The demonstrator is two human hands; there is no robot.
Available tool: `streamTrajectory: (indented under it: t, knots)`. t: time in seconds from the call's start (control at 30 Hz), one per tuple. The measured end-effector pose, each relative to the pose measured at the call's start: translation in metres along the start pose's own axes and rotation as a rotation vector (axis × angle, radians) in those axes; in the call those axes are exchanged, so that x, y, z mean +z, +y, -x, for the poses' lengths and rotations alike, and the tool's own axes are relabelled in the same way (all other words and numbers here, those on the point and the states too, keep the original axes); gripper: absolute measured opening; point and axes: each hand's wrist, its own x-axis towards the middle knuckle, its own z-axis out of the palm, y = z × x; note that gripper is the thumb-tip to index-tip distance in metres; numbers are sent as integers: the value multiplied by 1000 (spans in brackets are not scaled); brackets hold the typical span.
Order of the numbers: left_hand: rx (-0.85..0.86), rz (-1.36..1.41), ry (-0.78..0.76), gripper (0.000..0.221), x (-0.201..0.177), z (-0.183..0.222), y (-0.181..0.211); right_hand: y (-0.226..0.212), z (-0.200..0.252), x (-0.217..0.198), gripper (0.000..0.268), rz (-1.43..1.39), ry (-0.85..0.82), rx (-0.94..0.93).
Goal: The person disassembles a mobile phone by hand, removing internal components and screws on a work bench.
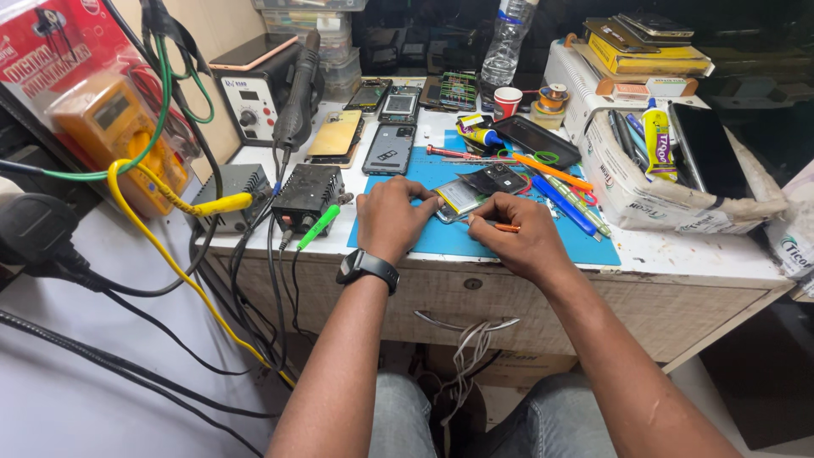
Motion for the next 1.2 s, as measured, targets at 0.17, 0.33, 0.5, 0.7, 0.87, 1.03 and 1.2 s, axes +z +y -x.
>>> streamTrajectory:
  t: [0.17,0.33,0.5,0.7,0.87,1.03,1.2]
  knots:
    - [-15,7,-30,23,0,1,-1,3,0,1,25,-98,8,-58]
    - [-3,3,-11,23,2,1,-1,4,-1,1,25,-39,5,-36]
    - [-1,2,-10,23,0,1,1,1,0,0,24,-120,17,-30]
    - [-11,-10,-31,22,-1,1,2,-2,1,1,25,-4,8,-51]
    - [-13,-10,-27,23,-1,1,4,-3,1,0,25,-38,27,-35]
    - [-17,-13,-24,22,-1,1,3,-1,1,0,25,-29,6,-75]
    - [4,-6,-15,22,-1,1,3,-2,1,0,25,-130,12,-52]
